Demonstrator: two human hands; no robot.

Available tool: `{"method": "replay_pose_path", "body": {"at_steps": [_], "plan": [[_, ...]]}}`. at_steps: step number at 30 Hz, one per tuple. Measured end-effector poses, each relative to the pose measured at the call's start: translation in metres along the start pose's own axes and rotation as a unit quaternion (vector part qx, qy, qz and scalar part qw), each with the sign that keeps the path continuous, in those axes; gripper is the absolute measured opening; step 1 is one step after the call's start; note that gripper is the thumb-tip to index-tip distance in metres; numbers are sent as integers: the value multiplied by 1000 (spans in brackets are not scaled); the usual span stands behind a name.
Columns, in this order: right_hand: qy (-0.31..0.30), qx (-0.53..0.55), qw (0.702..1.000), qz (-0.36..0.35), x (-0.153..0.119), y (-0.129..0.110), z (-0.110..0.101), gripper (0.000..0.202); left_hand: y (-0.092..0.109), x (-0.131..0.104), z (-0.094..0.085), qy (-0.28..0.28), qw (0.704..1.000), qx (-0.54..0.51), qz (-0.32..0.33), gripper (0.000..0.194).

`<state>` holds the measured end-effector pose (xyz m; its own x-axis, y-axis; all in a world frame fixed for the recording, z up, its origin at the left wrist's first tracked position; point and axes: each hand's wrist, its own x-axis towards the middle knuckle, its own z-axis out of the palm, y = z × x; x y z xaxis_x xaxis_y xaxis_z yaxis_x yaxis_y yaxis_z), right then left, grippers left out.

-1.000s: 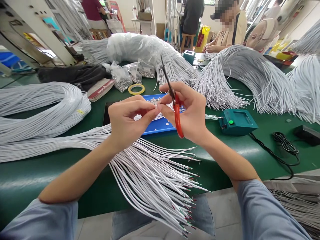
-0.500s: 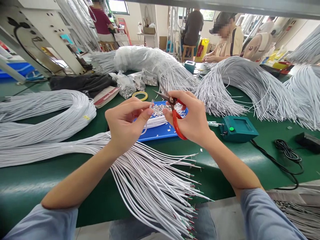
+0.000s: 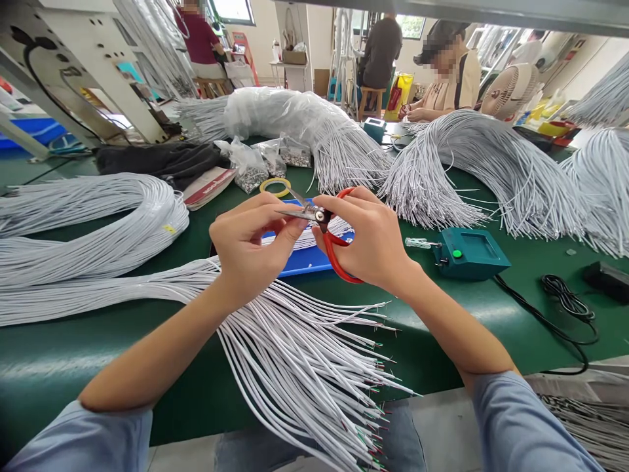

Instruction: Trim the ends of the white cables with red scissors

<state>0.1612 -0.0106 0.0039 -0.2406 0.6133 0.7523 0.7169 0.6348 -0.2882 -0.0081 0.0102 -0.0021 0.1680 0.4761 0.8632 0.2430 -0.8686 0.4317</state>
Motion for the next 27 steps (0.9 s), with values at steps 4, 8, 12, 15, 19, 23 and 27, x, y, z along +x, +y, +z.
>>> {"method": "replay_pose_path", "body": {"at_steps": [4,8,12,15,19,23,27], "plan": [[-10,0,1000,2,0,-1,-1,29,-1,0,0,-4,1000,-3,-3,7],[-22,6,1000,8,1,-1,-2,31,0,-1,0,-8,1000,0,-6,7],[-24,12,1000,10,0,-2,-3,30,2,-1,-1,-13,1000,1,3,8],[-20,15,1000,16,-1,-4,-4,27,4,-1,-2,-20,1000,2,11,9],[-19,28,999,19,-2,-8,-5,26,4,-1,-2,-29,999,-16,25,8],[-31,27,998,42,1,-6,-8,30,-2,3,-4,-22,999,-41,19,7],[-72,25,986,147,7,1,-14,29,-11,9,-8,25,995,-75,-54,7]]}}
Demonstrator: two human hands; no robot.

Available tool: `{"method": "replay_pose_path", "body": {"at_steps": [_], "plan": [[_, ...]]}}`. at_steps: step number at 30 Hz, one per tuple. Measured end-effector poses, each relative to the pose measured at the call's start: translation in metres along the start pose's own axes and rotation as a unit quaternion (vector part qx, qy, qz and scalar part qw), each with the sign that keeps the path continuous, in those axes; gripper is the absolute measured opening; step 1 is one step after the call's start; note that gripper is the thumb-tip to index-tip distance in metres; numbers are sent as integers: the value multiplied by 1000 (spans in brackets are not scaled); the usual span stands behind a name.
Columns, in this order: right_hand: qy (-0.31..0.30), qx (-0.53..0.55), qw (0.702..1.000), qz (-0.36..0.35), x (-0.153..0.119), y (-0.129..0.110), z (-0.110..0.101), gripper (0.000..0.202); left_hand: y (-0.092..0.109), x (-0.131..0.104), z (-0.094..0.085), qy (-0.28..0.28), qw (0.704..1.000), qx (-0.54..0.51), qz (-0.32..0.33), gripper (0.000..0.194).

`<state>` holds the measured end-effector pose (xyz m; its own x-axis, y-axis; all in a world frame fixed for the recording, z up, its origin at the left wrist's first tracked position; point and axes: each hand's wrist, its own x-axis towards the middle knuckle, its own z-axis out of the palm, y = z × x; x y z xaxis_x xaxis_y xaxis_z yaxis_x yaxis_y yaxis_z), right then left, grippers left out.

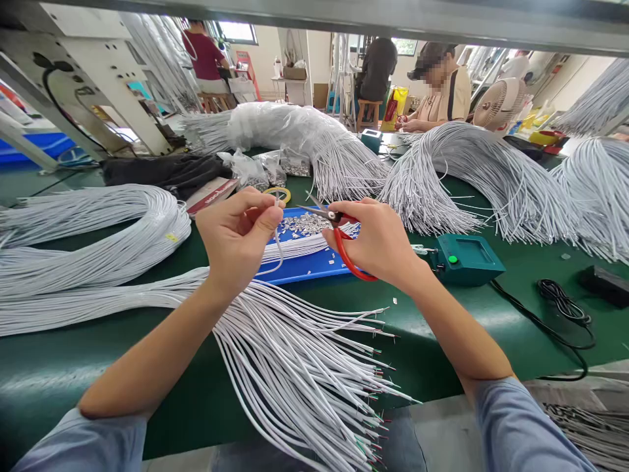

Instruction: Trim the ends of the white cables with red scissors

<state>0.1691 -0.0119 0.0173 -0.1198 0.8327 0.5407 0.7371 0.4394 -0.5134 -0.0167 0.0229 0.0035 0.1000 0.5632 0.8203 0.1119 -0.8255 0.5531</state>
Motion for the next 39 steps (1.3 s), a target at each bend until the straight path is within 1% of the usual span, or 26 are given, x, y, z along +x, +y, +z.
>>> {"method": "replay_pose_path", "body": {"at_steps": [1,3,6,8,10,13,17,22,27,29,33,36,38,39], "plan": [[2,27,999,18,0,0,-1,27,0,1,0,2,1000,-8,-12,7],[33,105,994,20,-1,-3,-1,20,1,-1,1,-16,1000,-16,-17,7],[96,197,975,-29,-8,-10,3,17,6,-8,6,-59,998,-10,-8,8],[116,230,965,-59,-12,-14,5,19,10,-13,10,-73,997,-7,1,7],[114,250,959,-72,-14,-16,6,20,12,-16,12,-77,997,-6,12,7],[108,265,955,-74,-15,-17,6,20,14,-16,14,-80,997,-1,17,8],[113,251,959,-68,-14,-17,6,21,15,-15,14,-75,997,5,21,8],[114,232,965,-49,-15,-17,7,16,15,-15,15,-75,997,17,29,8],[114,228,965,-55,-14,-19,2,19,12,-14,14,-105,993,15,42,9],[109,216,969,-42,-13,-19,-1,19,11,-14,13,-121,992,14,40,9],[72,223,972,-24,-11,-17,-7,23,12,-11,11,-166,986,-27,8,15],[37,245,968,-43,-10,-11,-7,27,13,-8,9,-225,970,-83,-38,23],[37,252,965,-59,-9,-9,-5,27,14,-7,7,-245,961,-109,-65,27],[48,255,964,-64,-8,-8,-3,26,14,-6,7,-240,961,-116,-75,27]]}}
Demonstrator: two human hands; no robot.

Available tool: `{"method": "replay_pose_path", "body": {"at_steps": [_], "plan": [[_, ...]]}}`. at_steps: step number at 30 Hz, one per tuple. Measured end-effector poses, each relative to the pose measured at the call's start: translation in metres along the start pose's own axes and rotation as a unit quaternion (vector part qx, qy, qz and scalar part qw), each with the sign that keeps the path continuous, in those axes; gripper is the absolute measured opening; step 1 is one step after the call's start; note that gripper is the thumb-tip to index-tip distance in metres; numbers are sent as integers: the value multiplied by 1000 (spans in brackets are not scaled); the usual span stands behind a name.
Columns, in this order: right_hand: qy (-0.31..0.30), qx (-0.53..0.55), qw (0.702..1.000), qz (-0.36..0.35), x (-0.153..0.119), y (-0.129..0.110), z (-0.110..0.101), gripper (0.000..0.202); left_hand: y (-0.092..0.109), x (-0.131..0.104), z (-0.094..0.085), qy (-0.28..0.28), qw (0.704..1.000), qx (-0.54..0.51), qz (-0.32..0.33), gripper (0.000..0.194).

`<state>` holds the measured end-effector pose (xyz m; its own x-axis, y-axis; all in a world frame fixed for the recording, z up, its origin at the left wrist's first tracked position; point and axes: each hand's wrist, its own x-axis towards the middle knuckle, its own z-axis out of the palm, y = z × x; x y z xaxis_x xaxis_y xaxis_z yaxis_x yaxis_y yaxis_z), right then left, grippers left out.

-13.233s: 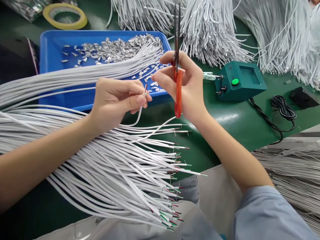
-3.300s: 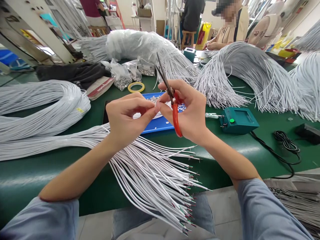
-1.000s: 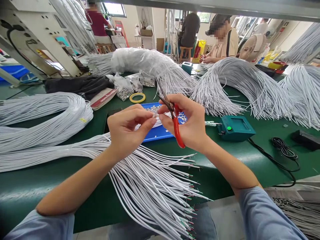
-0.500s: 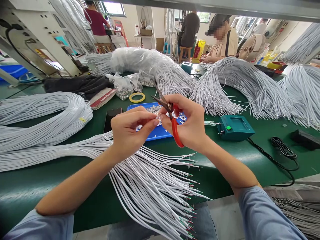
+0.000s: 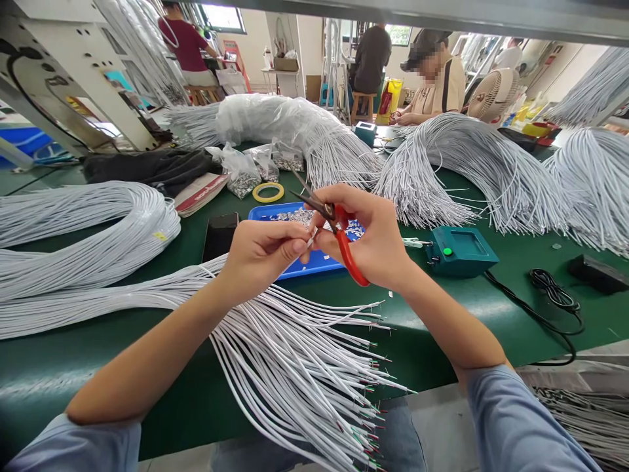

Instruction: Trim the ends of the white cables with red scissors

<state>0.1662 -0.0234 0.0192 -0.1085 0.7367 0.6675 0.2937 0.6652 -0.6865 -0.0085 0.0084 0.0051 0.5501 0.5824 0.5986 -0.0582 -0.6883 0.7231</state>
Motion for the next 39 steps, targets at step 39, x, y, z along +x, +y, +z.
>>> {"method": "replay_pose_path", "body": {"at_steps": [39], "plan": [[-140,-208,924,289,33,117,-15,26,-18,-30,58,-376,923,34,-73,16]]}}
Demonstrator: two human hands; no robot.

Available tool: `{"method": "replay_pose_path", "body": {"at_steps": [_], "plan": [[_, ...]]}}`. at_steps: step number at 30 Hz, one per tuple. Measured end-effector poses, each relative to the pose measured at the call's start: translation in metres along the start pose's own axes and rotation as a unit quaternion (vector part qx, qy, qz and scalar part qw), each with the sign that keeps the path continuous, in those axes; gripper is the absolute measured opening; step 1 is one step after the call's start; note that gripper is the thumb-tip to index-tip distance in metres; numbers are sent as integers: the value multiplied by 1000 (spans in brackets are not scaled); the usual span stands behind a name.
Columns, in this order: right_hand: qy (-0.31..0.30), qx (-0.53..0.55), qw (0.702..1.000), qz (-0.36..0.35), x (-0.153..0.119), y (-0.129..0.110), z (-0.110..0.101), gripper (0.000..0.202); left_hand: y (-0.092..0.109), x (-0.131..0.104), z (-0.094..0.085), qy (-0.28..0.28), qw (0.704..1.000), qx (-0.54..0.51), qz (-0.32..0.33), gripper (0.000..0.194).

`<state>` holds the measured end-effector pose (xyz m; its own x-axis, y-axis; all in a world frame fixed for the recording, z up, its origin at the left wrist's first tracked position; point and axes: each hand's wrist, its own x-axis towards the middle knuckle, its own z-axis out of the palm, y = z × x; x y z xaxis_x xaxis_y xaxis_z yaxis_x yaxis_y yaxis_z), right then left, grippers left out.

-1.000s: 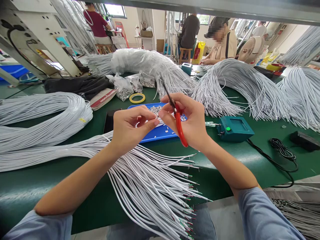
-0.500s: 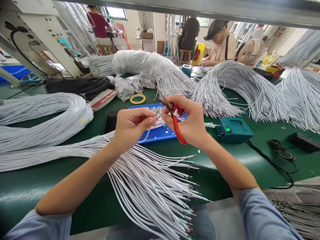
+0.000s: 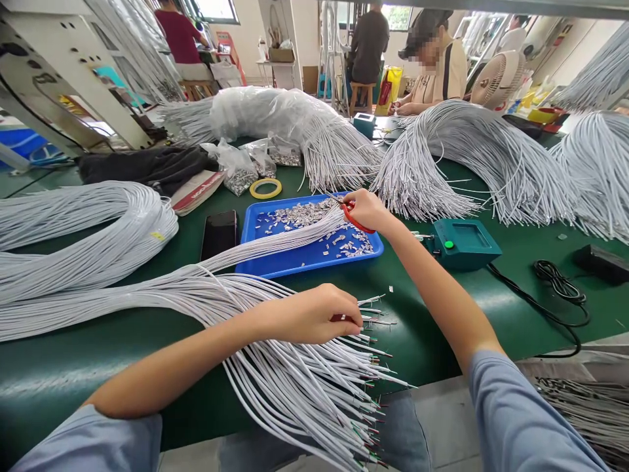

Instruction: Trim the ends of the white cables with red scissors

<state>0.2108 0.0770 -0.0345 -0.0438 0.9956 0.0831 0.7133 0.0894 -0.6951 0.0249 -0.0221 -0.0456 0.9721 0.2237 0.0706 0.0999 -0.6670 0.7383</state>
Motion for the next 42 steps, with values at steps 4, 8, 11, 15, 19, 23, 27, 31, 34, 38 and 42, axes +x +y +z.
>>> {"method": "replay_pose_path", "body": {"at_steps": [4,8,11,15,19,23,27,31,34,38,42], "plan": [[26,-53,998,12,8,13,2,28,-14,3,-7,-9,993,111,-28,23],[54,-69,996,19,7,10,-1,28,-38,-2,-39,70,939,288,-177,28],[87,-51,995,13,1,-2,-5,31,-60,-8,-61,70,849,413,-323,28],[128,36,991,-20,-10,-19,-9,17,-78,-12,-71,39,829,428,-357,30],[147,94,984,-31,-17,-28,-12,10,-78,-10,-65,24,823,441,-358,35],[152,139,978,-37,-21,-34,-15,12,-75,-8,-63,25,820,444,-360,33],[172,163,971,-41,-24,-38,-17,13,-72,-10,-69,70,805,460,-367,33],[174,182,966,-50,-25,-39,-16,10,-73,-12,-77,166,801,440,-370,30],[199,209,955,-61,-25,-38,-16,11,-74,-12,-80,269,837,345,-330,21],[281,264,919,-87,-23,-34,-20,12,-66,-8,-76,361,892,163,-219,32],[326,275,901,-84,-20,-28,-26,10,-60,-5,-71,357,866,220,-274,29]]}}
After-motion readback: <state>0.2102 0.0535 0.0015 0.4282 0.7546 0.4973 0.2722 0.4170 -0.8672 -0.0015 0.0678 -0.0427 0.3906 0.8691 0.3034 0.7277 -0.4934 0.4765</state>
